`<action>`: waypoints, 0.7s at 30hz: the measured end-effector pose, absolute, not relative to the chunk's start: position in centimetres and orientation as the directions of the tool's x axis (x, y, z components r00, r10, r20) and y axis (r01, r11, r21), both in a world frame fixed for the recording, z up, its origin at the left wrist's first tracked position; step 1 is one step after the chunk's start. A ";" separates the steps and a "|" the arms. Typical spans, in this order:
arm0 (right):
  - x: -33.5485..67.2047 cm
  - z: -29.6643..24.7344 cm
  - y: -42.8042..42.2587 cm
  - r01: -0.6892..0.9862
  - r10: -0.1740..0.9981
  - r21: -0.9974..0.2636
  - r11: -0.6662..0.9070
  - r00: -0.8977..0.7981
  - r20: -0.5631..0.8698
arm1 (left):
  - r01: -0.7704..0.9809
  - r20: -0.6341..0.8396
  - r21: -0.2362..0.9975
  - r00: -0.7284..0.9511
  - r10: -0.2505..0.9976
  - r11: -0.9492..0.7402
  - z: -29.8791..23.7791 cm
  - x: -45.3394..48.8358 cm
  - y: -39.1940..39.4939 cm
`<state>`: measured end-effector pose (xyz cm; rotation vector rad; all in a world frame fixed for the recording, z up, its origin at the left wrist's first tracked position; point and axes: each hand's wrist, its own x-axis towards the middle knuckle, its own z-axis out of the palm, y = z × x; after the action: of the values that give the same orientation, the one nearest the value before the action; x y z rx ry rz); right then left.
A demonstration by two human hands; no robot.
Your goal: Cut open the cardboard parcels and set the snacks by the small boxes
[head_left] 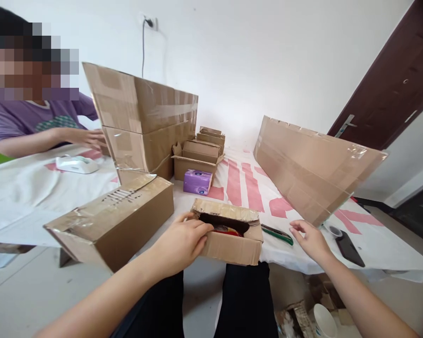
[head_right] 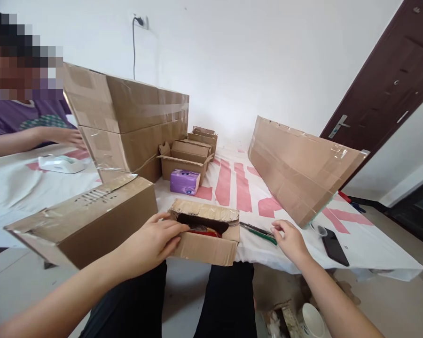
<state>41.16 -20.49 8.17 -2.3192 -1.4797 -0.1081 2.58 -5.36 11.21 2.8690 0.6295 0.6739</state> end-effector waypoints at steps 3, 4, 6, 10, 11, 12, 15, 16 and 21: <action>35.0 11.5 -18.3 0.943 0.882 -0.318 0.101 0.063 0.467 | 0.389 0.302 0.141 0.859 0.414 -0.910 12.5 3.3 -5.0; 33.0 12.6 -17.6 0.927 0.896 -0.303 0.219 -0.069 0.438 | 0.397 0.278 0.132 0.865 0.418 -0.908 12.8 3.5 -4.8; 29.5 14.3 -15.9 0.888 0.908 -0.261 0.378 -0.300 0.294 | 0.425 0.216 0.135 0.869 0.445 -0.895 13.2 4.0 -4.1; 26.3 16.1 -12.8 0.910 0.908 -0.100 0.402 -0.410 -0.084 | 0.511 0.090 0.158 0.845 0.527 -0.845 13.3 4.5 -2.7; 26.1 16.3 -12.2 0.921 0.912 -0.062 0.384 -0.389 -0.133 | 0.522 0.088 0.147 0.839 0.537 -0.840 13.4 4.5 -2.4; 26.2 16.5 -11.8 0.928 0.915 -0.027 0.372 -0.371 -0.157 | 0.528 0.101 0.132 0.835 0.541 -0.839 13.5 4.5 -2.3; 26.9 16.9 -11.3 0.927 0.930 0.099 0.362 -0.351 -0.112 | 0.540 0.151 0.120 0.819 0.553 -0.833 14.2 4.4 -1.9; 27.3 17.0 -11.3 0.920 0.932 0.153 0.361 -0.355 -0.069 | 0.559 0.162 0.119 0.805 0.571 -0.821 14.5 4.3 -1.8; 29.3 17.5 -11.9 0.884 0.942 0.382 0.271 -0.326 0.085 | 0.652 0.289 -0.127 0.745 0.601 -0.748 15.4 4.2 -1.6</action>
<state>29.31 -11.93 17.53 -1.9043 -2.6263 -0.6064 4.17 -1.62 15.42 3.1389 1.1426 0.3908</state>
